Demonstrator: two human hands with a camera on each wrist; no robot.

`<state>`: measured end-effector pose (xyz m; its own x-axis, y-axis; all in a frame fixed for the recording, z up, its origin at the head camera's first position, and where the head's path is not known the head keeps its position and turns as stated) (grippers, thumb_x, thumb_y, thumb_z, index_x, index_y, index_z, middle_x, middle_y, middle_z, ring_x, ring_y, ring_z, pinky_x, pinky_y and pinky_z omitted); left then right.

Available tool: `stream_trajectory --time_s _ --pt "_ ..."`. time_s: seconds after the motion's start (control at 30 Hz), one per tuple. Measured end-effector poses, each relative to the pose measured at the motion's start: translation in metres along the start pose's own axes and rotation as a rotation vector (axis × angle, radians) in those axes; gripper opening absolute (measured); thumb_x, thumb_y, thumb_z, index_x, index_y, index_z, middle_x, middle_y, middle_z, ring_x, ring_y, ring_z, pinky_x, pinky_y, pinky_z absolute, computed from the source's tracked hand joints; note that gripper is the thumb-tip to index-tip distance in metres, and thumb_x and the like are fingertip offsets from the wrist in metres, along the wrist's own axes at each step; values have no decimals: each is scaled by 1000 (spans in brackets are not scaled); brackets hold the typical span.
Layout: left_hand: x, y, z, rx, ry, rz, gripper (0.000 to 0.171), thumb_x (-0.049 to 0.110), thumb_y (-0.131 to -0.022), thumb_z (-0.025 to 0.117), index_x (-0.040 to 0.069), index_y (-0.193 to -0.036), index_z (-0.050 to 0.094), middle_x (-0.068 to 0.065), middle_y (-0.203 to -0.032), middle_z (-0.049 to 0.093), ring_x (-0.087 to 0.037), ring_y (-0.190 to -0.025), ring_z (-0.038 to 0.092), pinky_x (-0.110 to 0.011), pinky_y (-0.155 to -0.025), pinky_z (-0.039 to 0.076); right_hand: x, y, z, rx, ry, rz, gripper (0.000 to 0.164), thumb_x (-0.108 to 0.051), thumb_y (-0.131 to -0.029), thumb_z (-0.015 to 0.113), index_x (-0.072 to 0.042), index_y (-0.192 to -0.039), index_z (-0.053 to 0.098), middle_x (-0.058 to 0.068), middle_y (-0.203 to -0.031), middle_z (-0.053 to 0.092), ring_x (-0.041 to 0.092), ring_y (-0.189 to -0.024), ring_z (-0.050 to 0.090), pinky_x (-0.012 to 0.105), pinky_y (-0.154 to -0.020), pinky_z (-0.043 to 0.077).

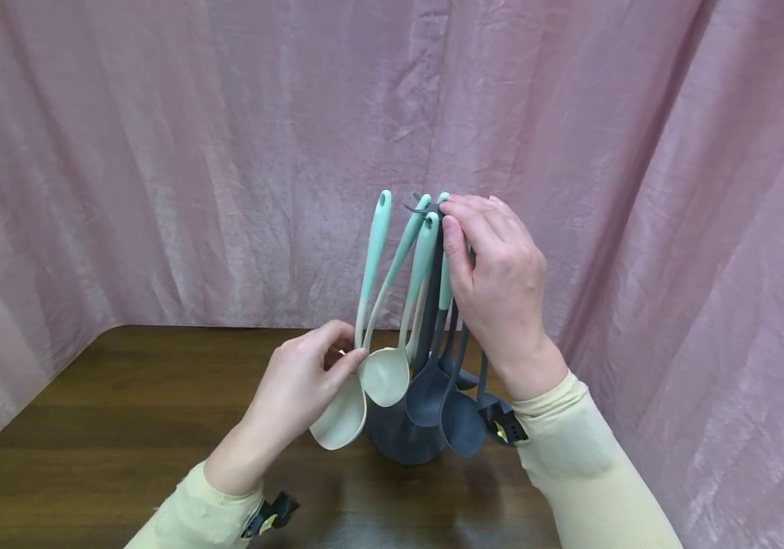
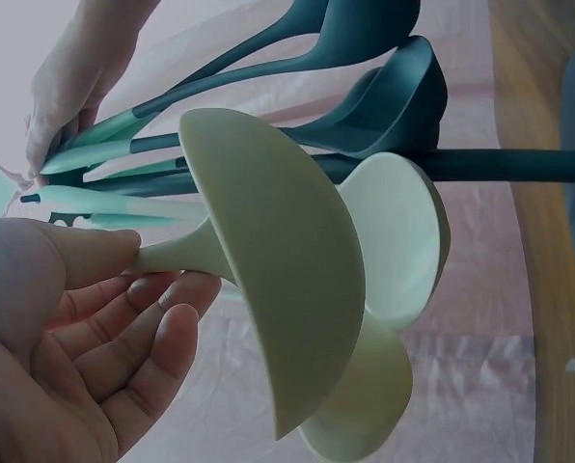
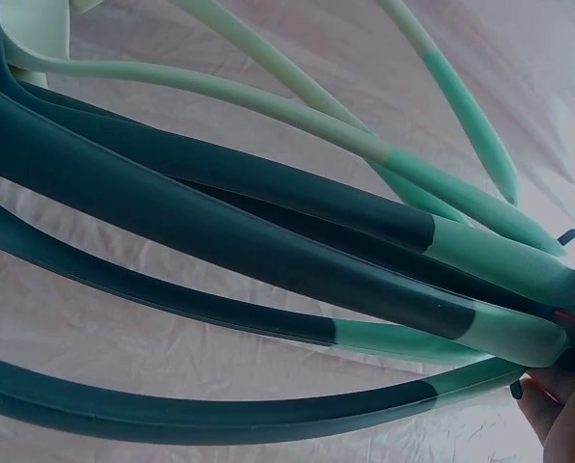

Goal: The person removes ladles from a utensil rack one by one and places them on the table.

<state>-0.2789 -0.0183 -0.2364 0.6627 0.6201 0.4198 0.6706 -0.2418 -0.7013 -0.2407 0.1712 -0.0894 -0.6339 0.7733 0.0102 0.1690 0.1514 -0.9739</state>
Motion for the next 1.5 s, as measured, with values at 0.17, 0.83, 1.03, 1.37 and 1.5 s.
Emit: stream_trajectory --time_s 0.17,0.83,1.03,1.37,1.5 --pt "-3 4 -7 -2 -15 -3 13 24 -89 80 24 -95 68 18 -84 65 -1 -65 55 -26 -59 46 1 0 -1 4 3 9 29 -20 -105 52 -4 -117 74 7 -118 72 26 -115 64 36 -111 38" --pt "-33 21 -27 -35 -140 -36 13 22 -89 80 23 -94 67 17 -84 64 -1 -69 59 -27 -60 48 2 0 -6 2 -12 31 28 -18 -104 54 -4 -117 74 8 -118 72 26 -115 64 36 -111 37" --pt "-44 26 -32 -34 -187 -42 15 20 -87 81 21 -93 67 16 -82 63 -3 -66 57 -28 -57 46 1 0 -7 2 -5 37 29 -19 -104 53 -5 -117 74 8 -118 72 27 -115 64 36 -111 38" --pt "-72 35 -44 -64 -264 -75 13 22 -89 79 22 -92 66 16 -78 60 -4 -62 55 -29 -53 43 1 0 -5 13 2 35 30 -22 -105 52 -5 -117 74 7 -118 72 26 -114 64 35 -110 38" --pt "-86 41 -49 -65 -285 -94 13 22 -89 79 22 -92 66 16 -77 60 -5 -60 53 -30 -52 42 1 0 -4 16 -1 32 31 -22 -105 51 -5 -116 74 7 -117 72 27 -114 64 36 -109 39"
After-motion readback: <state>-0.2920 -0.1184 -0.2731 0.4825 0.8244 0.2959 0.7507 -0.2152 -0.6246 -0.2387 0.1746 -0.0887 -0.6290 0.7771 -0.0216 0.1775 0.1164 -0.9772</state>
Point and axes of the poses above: each hand's wrist, its own y-axis away from the middle knuckle, its own z-axis out of the palm, x = y × z, the point moved 10 cm from there along -y, towards the middle knuckle
